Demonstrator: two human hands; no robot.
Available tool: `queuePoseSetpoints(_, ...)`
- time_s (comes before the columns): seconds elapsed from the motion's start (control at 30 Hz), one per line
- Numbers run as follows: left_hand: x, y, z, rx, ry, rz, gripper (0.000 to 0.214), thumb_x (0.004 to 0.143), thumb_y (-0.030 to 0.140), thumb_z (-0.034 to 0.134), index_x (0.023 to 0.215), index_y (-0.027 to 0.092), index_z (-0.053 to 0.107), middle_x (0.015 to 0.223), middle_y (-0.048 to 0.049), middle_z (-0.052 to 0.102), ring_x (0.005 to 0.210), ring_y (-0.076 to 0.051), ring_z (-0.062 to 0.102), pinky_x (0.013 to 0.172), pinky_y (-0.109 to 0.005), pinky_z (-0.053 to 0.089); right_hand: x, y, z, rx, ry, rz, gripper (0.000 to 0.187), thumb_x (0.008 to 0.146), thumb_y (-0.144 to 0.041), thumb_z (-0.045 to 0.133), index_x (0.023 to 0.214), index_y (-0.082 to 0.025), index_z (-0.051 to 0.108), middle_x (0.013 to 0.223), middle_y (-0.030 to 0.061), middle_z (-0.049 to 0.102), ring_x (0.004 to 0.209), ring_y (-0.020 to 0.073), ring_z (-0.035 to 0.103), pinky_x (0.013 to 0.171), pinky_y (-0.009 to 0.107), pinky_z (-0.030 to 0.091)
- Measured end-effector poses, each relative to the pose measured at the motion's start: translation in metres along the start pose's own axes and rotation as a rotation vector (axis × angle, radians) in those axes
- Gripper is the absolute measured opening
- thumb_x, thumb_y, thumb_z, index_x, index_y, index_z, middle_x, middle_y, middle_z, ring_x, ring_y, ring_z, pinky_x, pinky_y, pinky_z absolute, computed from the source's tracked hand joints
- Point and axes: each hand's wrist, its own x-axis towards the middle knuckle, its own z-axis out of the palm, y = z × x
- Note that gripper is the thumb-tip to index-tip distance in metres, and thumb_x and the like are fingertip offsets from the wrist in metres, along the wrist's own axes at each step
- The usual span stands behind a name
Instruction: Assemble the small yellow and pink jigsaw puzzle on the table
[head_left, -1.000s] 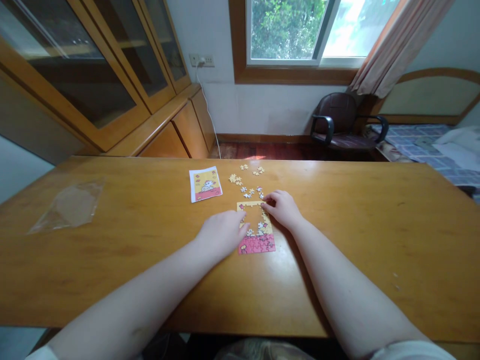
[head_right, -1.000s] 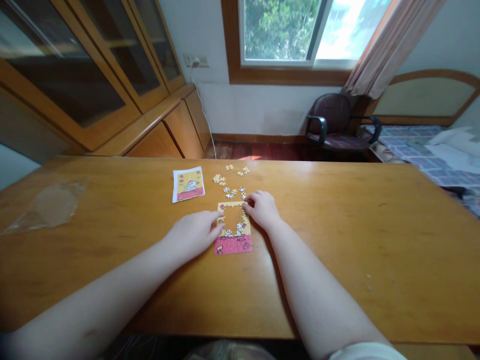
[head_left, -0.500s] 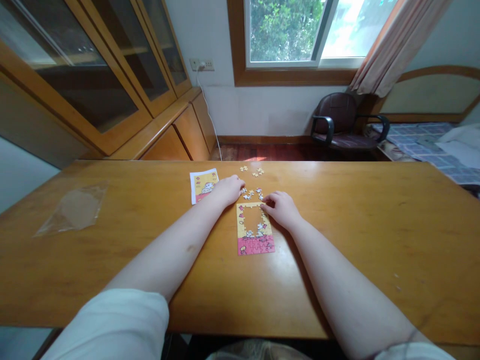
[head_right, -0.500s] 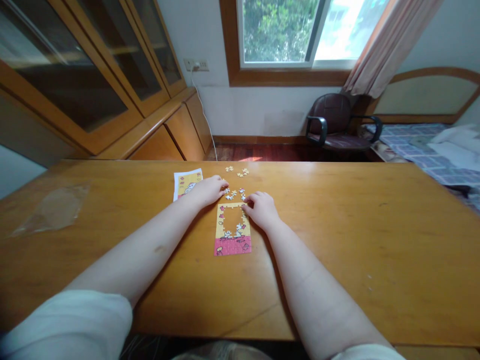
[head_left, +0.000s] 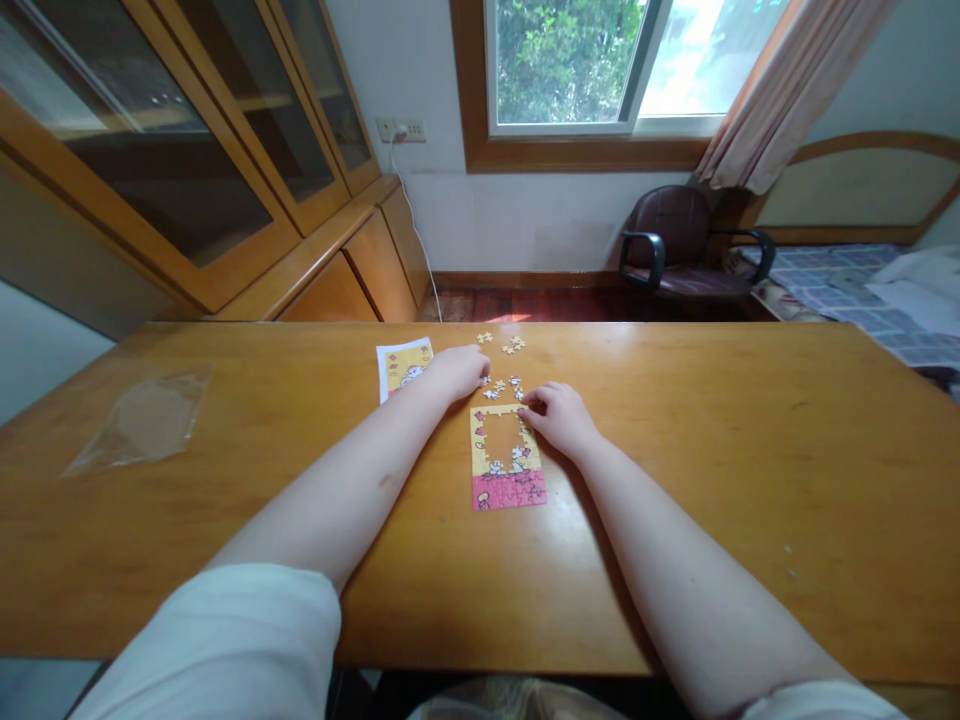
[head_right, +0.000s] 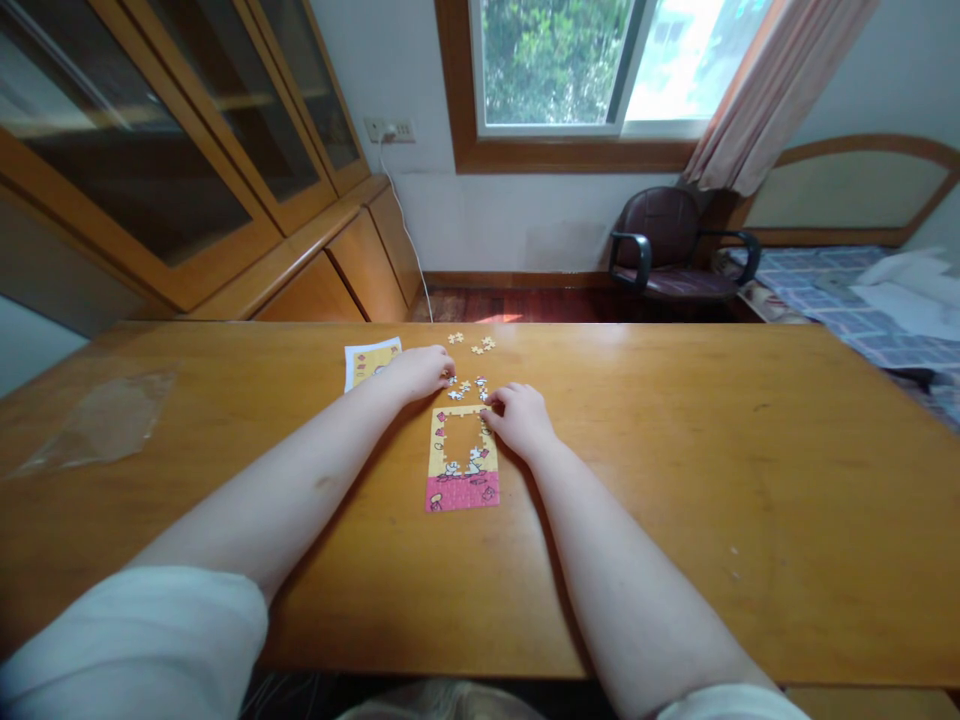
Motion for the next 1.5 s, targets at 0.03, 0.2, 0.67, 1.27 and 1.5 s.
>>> queuePoseSetpoints(0.03,0.000,0.000,-0.001,0.002,-0.004,0.001,0.025,0.081,0.029,0.056,0.101,0.023,0.070,0.110,-0.0069,0.063,0.095,-0.021,0.060,0.082,-0.029,0.044,0.000,0.000,0.000,0.001,0.000,0.000,0.014,0.077,-0.032,0.070,0.086,-0.021,0.069,0.087,0.0038,0.068,0.085,0.0191,0.059,0.081,0.031,0.042)
queuePoseSetpoints(0.2,0.001,0.003,-0.005,0.010,-0.030,0.012,0.025,0.078,0.029,0.058,0.098,0.020,0.071,0.109,-0.0086,0.064,0.093,-0.021,0.061,0.080,-0.029,0.046,-0.001,0.001,0.000,0.005,-0.004,0.005,0.014,0.077,-0.031,0.070,0.086,-0.020,0.069,0.087,0.0038,0.068,0.086,0.0191,0.059,0.081,0.031,0.042)
queuePoseSetpoints(0.67,-0.010,0.008,0.001,-0.006,-0.047,-0.001,0.027,0.075,0.035,0.058,0.091,0.019,0.072,0.100,-0.0103,0.067,0.088,-0.024,0.064,0.077,-0.031,0.047,0.001,-0.002,-0.001,-0.011,-0.006,0.006,0.015,0.078,-0.032,0.069,0.086,-0.019,0.070,0.086,0.0040,0.068,0.085,0.0188,0.059,0.081,0.030,0.041)
queuePoseSetpoints(1.27,-0.013,-0.002,0.000,-0.047,-0.061,0.011,0.030,0.073,0.037,0.059,0.099,0.025,0.068,0.108,-0.0051,0.067,0.091,-0.021,0.062,0.073,-0.028,0.045,0.001,0.002,0.001,0.004,0.003,-0.001,0.013,0.078,-0.031,0.069,0.085,-0.020,0.069,0.085,0.0039,0.067,0.083,0.0181,0.058,0.080,0.030,0.041)
queuePoseSetpoints(1.5,-0.006,0.000,-0.006,-0.072,-0.204,-0.035,0.029,0.065,0.030,0.065,0.092,0.021,0.070,0.093,-0.0063,0.071,0.081,-0.020,0.063,0.069,-0.027,0.046,0.000,0.000,0.000,-0.005,-0.003,-0.001,0.013,0.078,-0.031,0.069,0.085,-0.020,0.069,0.086,0.0040,0.068,0.084,0.0183,0.058,0.080,0.030,0.042)
